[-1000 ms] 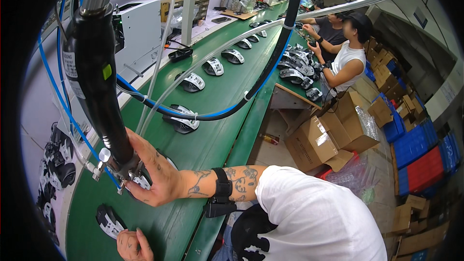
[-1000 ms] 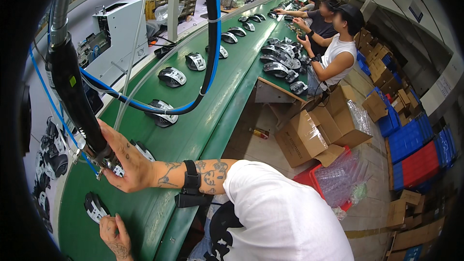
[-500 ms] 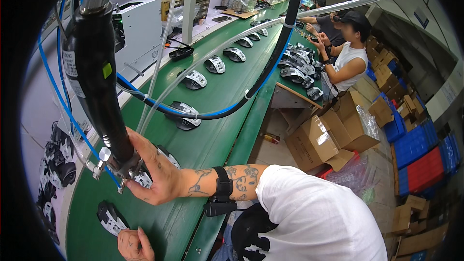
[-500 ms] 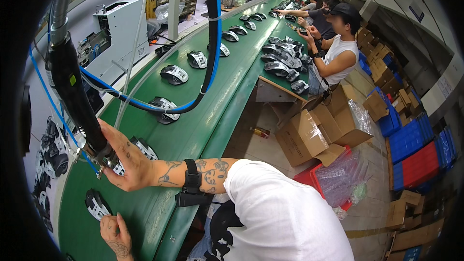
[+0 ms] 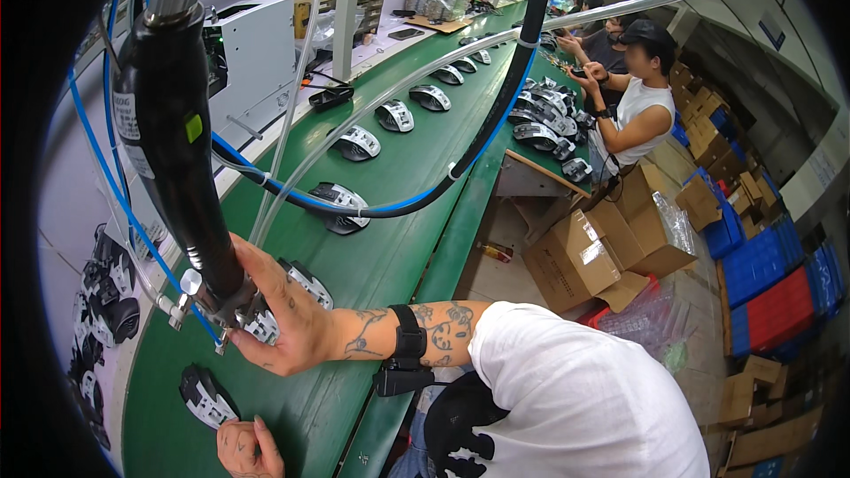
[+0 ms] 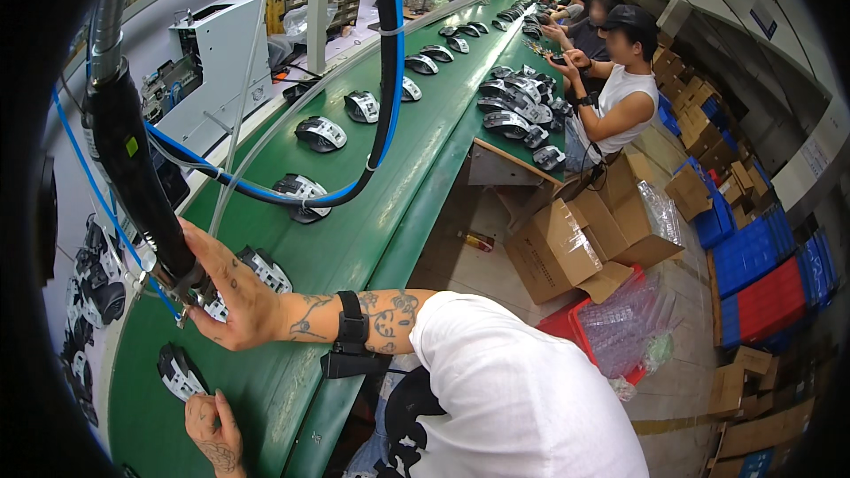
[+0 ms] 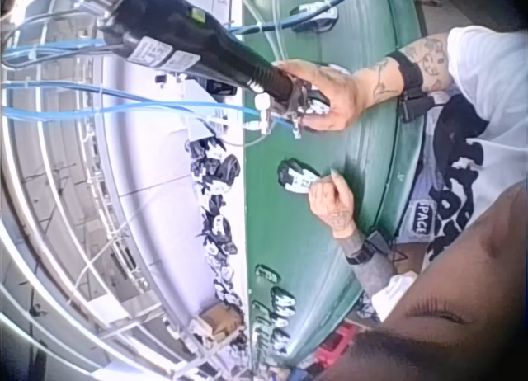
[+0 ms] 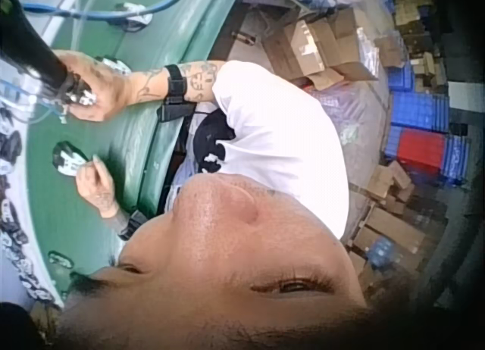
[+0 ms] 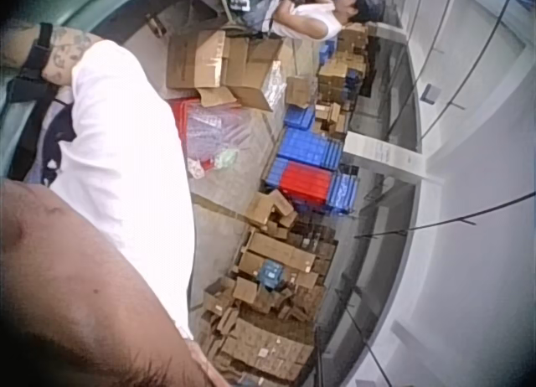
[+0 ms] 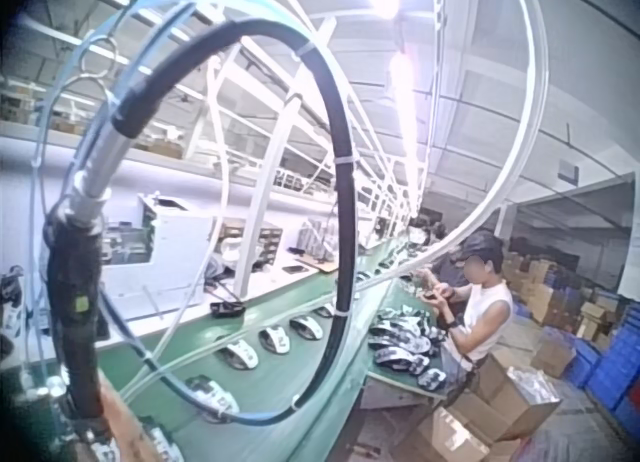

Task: Using a pneumatic screwdriver to fasten components of computer mice on an assembly line.

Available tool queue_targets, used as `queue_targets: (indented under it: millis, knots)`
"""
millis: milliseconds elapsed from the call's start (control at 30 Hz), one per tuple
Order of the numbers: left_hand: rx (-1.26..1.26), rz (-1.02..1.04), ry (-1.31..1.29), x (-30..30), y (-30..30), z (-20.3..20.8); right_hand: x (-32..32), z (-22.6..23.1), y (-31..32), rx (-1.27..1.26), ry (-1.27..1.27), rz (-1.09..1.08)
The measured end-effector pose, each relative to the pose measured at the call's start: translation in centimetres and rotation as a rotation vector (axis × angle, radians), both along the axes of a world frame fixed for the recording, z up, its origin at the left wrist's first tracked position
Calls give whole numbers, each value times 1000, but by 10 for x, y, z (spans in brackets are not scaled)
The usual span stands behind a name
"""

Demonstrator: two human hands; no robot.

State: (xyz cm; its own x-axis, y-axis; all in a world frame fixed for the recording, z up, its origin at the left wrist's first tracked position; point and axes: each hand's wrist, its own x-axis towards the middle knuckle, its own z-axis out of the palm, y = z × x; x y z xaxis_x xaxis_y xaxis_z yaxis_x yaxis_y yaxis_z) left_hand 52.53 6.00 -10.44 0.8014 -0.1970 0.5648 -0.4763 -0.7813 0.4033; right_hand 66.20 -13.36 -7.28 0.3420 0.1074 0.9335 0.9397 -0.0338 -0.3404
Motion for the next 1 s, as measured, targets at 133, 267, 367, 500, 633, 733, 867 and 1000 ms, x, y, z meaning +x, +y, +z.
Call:
queue_targets:
  millis: [133,267,367,500,633,733,867,1000]
  knots:
    - [-8,-4,1,-1,0,0,-2,1,0,-4,14,0]
    - [2,-6,1,-2,-2,1,-3,0,-2,-15,21,1]
    - [-3,-11,6,-3,-5,1,-3,-1,-6,-18,17,7]
    - [-182,-49,24,-7,-11,18,1,-1,-10,-22,10,-12]
    - [-1128,-326,-69,-26,-43,81,6,-7,9,-35,159,63]
    - [-1051,-638,-95,-47,-44,143,3,3,0,-164,-98,-269]
    - [-914,-881,-331,-54,-32,160,11,-27,-29,-81,88,-287]
    - [-826,-773,-493,-79,-19,176,13,-33,-21,-5,196,-53]
